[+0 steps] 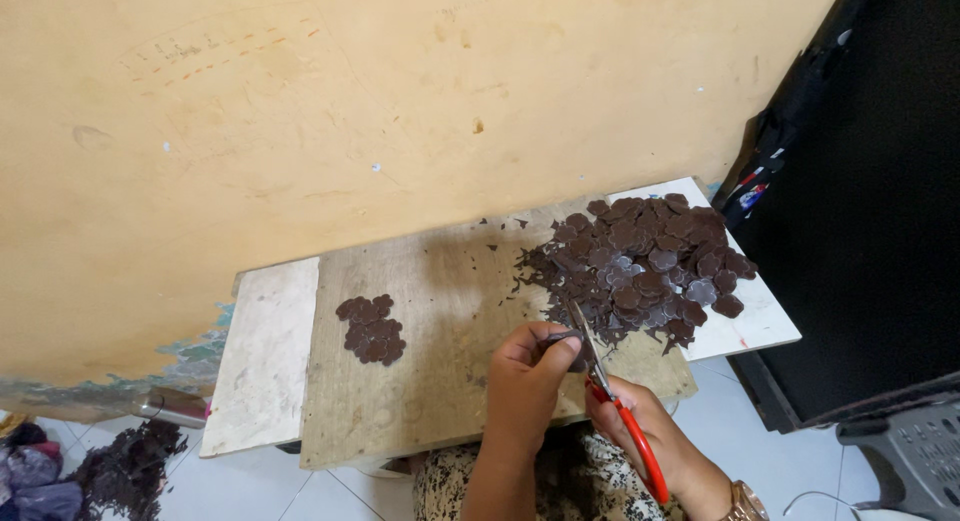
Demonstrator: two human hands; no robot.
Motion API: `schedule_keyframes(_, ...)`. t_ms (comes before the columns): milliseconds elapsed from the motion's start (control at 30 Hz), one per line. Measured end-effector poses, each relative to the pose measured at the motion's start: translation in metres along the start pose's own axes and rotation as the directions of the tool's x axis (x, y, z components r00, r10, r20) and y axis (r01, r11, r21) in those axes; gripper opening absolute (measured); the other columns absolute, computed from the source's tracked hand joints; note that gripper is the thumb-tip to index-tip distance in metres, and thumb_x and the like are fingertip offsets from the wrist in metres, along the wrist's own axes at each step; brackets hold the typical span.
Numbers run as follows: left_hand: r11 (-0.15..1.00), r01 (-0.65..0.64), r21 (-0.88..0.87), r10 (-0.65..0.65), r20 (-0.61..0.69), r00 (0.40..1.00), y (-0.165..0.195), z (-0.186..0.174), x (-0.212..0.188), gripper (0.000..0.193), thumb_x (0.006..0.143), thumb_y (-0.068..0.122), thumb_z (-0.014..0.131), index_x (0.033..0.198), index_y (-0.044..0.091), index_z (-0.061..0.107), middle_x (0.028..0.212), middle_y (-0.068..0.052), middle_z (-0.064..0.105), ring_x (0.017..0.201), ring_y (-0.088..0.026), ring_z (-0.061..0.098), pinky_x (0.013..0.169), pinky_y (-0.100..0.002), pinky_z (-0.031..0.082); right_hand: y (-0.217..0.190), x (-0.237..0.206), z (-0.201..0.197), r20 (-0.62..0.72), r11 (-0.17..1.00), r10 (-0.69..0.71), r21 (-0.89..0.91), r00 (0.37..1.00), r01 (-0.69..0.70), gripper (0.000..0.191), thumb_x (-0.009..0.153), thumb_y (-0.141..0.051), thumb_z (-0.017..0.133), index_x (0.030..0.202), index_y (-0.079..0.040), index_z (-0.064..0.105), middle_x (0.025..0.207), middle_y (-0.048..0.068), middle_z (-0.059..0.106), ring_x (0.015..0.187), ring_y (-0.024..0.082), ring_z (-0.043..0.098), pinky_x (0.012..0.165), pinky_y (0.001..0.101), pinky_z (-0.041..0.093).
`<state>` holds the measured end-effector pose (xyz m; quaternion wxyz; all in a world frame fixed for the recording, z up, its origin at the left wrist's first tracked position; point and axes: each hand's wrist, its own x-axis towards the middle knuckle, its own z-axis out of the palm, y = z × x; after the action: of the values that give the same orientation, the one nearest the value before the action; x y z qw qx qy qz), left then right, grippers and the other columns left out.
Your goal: The person uses red-handled scissors to trim the edges of small dark brown flower-shaped pieces. They hold each piece in the left hand and cut with the right, placing finished pieces on a wooden board. The task continues repeatedly throughout the clip.
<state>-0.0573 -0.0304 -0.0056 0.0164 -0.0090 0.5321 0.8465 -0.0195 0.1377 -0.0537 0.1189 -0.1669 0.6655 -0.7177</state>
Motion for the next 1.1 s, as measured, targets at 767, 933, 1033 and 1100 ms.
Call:
schedule_keyframes(767, 0.998, 0.005, 0.056, -0.002, -0.056, 0.998, 0.005, 0.002, -0.006, 0.008, 0.086, 0.003, 0.074, 0.090, -0.003, 0.073, 0.080, -0.005, 0.073, 0.072, -0.010, 0.067, 0.069, -0.024, 0.054, 0.000, -0.002, 0.002, 0.018, 0.998, 0.003, -0.060, 1.000, -0.002, 0.060, 0.096, -0.066, 0.047, 0.088, -0.007, 0.055, 0.070, -0.003, 0.041, 0.063, 0.011, 0.038, 0.055, 0.0275, 0.035)
schedule_keyframes(933, 0.997, -0.016, 0.072, 0.020, -0.053, 0.998, 0.001, -0.001, -0.005, 0.007, 0.086, 0.004, 0.074, 0.090, -0.002, 0.073, 0.081, -0.004, 0.073, 0.073, -0.010, 0.067, 0.069, -0.024, 0.054, 0.003, -0.003, 0.005, -0.004, 0.998, 0.031, -0.056, 1.000, -0.031, 0.058, 0.096, -0.065, 0.048, 0.085, -0.008, 0.054, 0.067, -0.005, 0.039, 0.060, 0.009, 0.037, 0.052, 0.0267, 0.033)
schedule_keyframes(1033, 0.997, -0.013, 0.075, 0.017, -0.055, 0.998, -0.002, -0.003, -0.006, 0.008, 0.086, 0.004, 0.074, 0.091, -0.002, 0.073, 0.081, -0.003, 0.072, 0.073, -0.009, 0.066, 0.070, -0.024, 0.053, 0.005, -0.004, 0.006, -0.007, 0.999, 0.036, -0.021, 0.999, -0.037, 0.055, 0.096, -0.061, 0.049, 0.085, -0.008, 0.054, 0.066, -0.005, 0.040, 0.058, 0.009, 0.037, 0.050, 0.0268, 0.033)
schedule_keyframes(1100, 0.998, -0.019, 0.061, 0.022, -0.049, 0.999, -0.003, -0.003, -0.006, 0.009, 0.087, 0.004, 0.074, 0.093, -0.002, 0.073, 0.083, -0.003, 0.072, 0.075, -0.009, 0.066, 0.071, -0.024, 0.054, 0.007, -0.003, 0.007, -0.012, 0.997, 0.068, 0.038, 0.998, -0.067, 0.053, 0.097, -0.059, 0.049, 0.085, -0.008, 0.054, 0.064, -0.004, 0.039, 0.056, 0.010, 0.037, 0.049, 0.0271, 0.032)
